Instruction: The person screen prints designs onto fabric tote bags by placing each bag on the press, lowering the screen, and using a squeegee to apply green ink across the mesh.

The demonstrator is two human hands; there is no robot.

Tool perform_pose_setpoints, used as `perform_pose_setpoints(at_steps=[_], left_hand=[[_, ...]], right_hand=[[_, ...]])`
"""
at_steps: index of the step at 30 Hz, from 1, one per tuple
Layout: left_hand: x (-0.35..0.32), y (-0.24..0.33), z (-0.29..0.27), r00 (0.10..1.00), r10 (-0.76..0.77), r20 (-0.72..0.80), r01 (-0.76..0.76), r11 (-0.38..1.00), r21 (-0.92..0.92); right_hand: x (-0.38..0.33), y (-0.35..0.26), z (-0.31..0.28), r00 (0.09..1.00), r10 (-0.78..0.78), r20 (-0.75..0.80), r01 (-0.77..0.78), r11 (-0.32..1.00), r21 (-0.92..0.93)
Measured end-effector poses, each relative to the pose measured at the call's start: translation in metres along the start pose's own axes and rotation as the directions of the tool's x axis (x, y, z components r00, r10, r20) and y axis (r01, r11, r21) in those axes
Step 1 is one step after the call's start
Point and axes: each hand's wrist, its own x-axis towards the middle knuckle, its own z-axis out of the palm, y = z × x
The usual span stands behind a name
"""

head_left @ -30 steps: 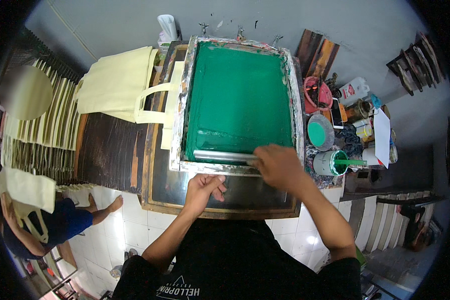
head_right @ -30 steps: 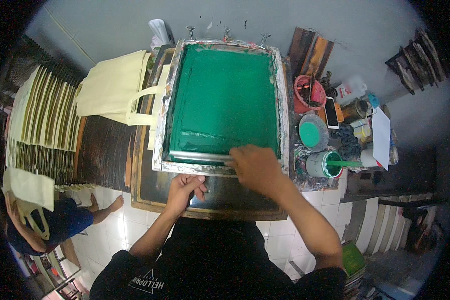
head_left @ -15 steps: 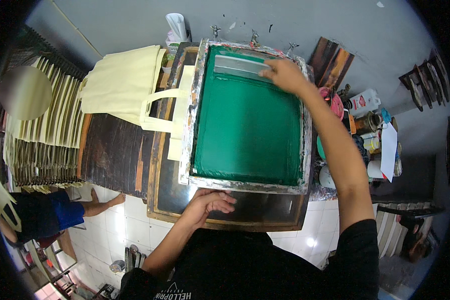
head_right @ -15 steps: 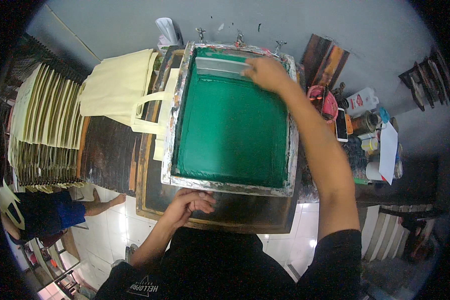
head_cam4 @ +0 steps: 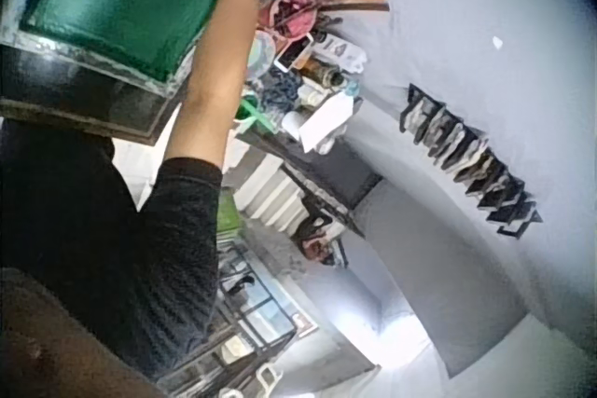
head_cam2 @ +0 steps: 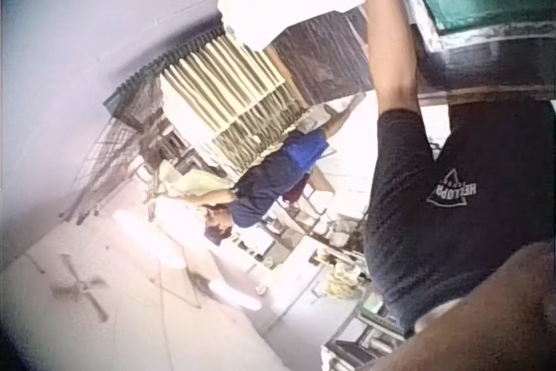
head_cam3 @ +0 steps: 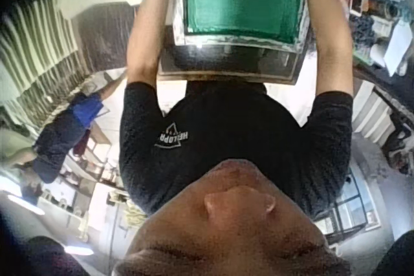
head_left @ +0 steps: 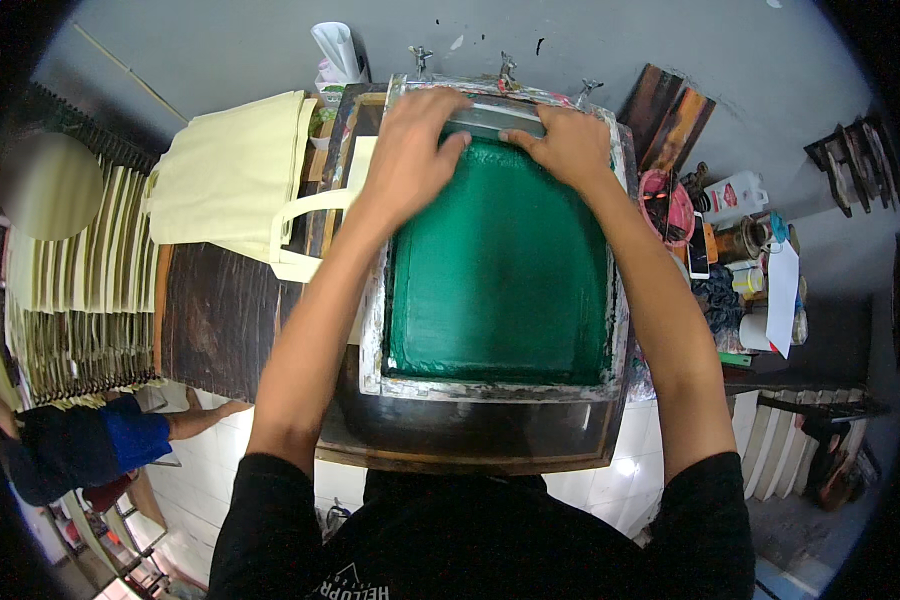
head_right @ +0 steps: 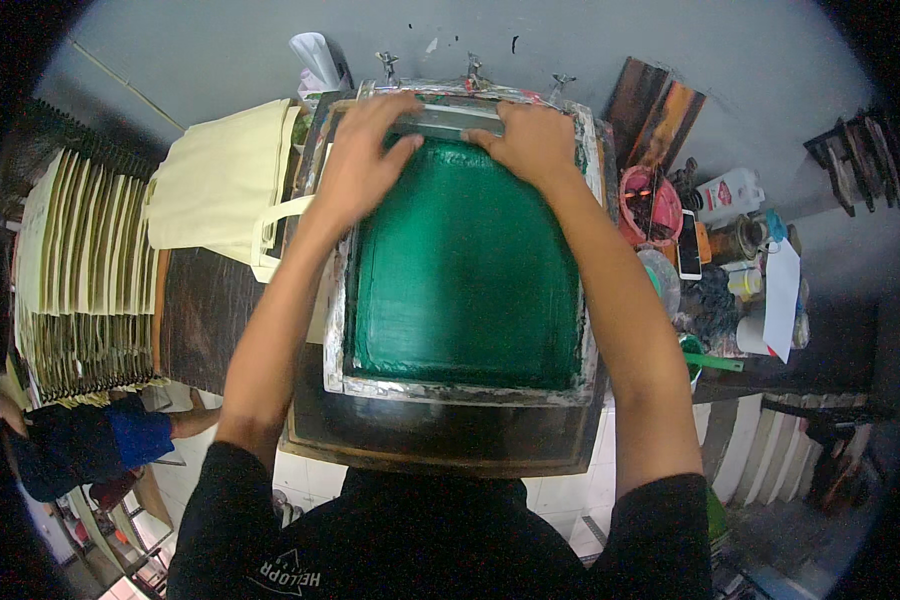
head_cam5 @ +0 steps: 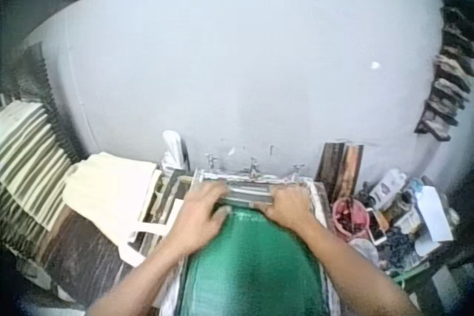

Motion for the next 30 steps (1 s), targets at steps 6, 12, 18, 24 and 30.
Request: perform_pose_setpoints(at_steps=[6, 12, 18, 24, 30], left_hand=[[0.022, -0.007, 0.006, 0.785, -0.367, 0.499, 0.372, 0.924, 0.094], [-0.02, 0.007, -0.002, 0.829, -0.326, 0.454, 0.344, 0.938, 0.046], [-0.056, 0.05, -0.036, 0.829, -0.316, 0.461, 0.343, 0.939, 0.027], [-0.106, 0.091, -0.063, 0.845, -0.274, 0.46, 0.325, 0.945, -0.032], [-0.156, 0.135, -0.095, 0.874, -0.235, 0.426, 0.291, 0.954, -0.071]], right_hand=[[-0.032, 0.002, -0.003, 0.999, -0.028, -0.036, 0.03, 0.998, 0.059], [-0.07, -0.018, -0.022, 0.996, -0.011, 0.093, 0.007, 0.999, 0.041], [-0.12, -0.039, -0.036, 0.991, -0.033, 0.13, 0.023, 0.997, 0.075], [-0.19, -0.057, -0.041, 0.995, -0.092, 0.026, 0.085, 0.978, 0.189], [-0.252, -0.085, -0.058, 0.991, -0.129, -0.025, 0.132, 0.974, 0.185]])
